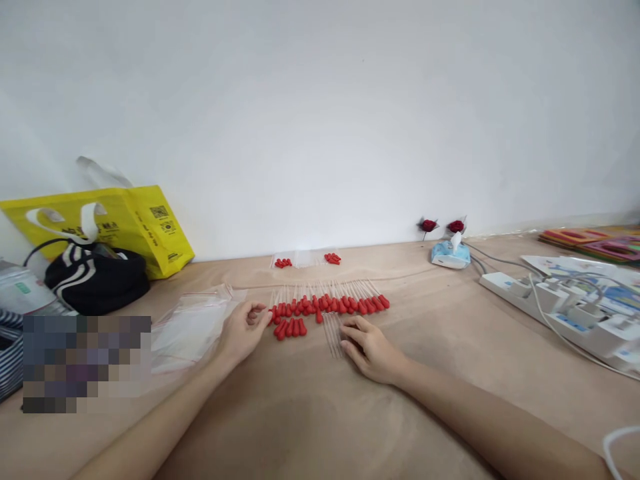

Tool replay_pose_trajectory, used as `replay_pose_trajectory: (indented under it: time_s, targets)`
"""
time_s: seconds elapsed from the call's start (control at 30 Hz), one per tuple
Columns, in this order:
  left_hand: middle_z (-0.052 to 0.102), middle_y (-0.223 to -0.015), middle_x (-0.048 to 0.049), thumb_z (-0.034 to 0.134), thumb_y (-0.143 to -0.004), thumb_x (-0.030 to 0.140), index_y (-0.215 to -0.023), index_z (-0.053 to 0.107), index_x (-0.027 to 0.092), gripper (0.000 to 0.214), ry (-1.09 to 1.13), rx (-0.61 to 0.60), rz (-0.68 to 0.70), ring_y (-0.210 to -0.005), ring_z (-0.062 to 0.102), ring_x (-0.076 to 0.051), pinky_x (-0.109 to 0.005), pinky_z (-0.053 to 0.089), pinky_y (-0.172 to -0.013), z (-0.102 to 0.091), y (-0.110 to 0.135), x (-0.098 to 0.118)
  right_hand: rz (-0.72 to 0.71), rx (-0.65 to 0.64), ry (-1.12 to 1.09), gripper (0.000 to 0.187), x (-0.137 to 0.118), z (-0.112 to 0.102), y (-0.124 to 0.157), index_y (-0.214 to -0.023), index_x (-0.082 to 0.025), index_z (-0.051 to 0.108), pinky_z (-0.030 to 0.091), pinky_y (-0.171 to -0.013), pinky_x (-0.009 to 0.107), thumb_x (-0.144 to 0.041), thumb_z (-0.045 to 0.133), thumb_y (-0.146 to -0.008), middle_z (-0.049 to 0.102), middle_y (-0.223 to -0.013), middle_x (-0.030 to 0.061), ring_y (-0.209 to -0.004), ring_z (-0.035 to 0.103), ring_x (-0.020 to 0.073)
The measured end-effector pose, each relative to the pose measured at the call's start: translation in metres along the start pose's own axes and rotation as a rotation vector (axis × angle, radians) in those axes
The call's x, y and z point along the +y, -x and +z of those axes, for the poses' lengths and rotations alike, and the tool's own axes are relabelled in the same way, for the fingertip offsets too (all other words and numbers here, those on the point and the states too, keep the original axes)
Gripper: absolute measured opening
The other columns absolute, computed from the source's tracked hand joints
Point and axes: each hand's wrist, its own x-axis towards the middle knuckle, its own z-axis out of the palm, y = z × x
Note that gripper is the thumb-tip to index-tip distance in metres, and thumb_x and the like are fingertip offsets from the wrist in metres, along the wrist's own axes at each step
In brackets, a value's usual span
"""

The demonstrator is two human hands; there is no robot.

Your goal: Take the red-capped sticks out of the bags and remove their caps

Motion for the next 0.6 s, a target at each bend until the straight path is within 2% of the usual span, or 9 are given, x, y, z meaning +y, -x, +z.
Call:
replay_pose_trajectory:
  time_s: [0.13,0.3,0.47,0.6]
  targets:
    - [0.063,-0.071,-0.004,0.055,-0.061,0.051,-0.07,0.059,0.016,0.036,-0.148,-0.191,-0.1,-0.069,0.058,-0.019,-0.027,0.044,-0.06,0.001,-0.022,-0.009,-0.003,-0.02,-0.023,0.019,0.0,-0.001,-0.001,-0.094,-0.014,0.056,0.045,-0.082,0.031,-0.016,0.04,-0.083,0.054,-0.098,0.0099,-0.091,0.052,0.0166]
    - [0.063,-0.067,-0.0023,0.056,-0.061,0.052,-0.066,0.058,0.017,0.035,-0.158,-0.341,-0.148,-0.068,0.059,-0.019,-0.026,0.041,-0.058,0.003,-0.026,-0.007,0.019,0.035,-0.032,0.022,0.005,0.002,0.0,-0.095,-0.015,0.057,0.044,-0.08,0.029,-0.016,0.037,-0.085,0.054,-0.096,0.0091,-0.088,0.052,0.0152]
    - [0.064,-0.062,-0.002,0.055,-0.061,0.048,-0.061,0.06,0.017,0.031,-0.131,-0.305,-0.213,-0.066,0.059,-0.02,-0.026,0.04,-0.058,0.001,-0.024,-0.001,0.091,0.088,0.127,0.013,0.007,-0.002,0.004,-0.078,-0.017,0.058,0.038,-0.074,0.034,-0.014,0.045,-0.078,0.055,-0.082,0.0046,-0.079,0.051,0.0163]
    - [0.064,-0.065,-0.0028,0.044,-0.069,0.043,-0.062,0.06,0.017,0.031,-0.143,-0.22,-0.245,-0.068,0.059,-0.021,-0.027,0.041,-0.06,-0.006,-0.021,-0.002,0.143,0.11,0.186,0.005,0.005,-0.01,0.008,-0.073,-0.018,0.056,0.033,-0.072,0.034,-0.016,0.052,-0.071,0.055,-0.075,0.0014,-0.074,0.051,0.0155]
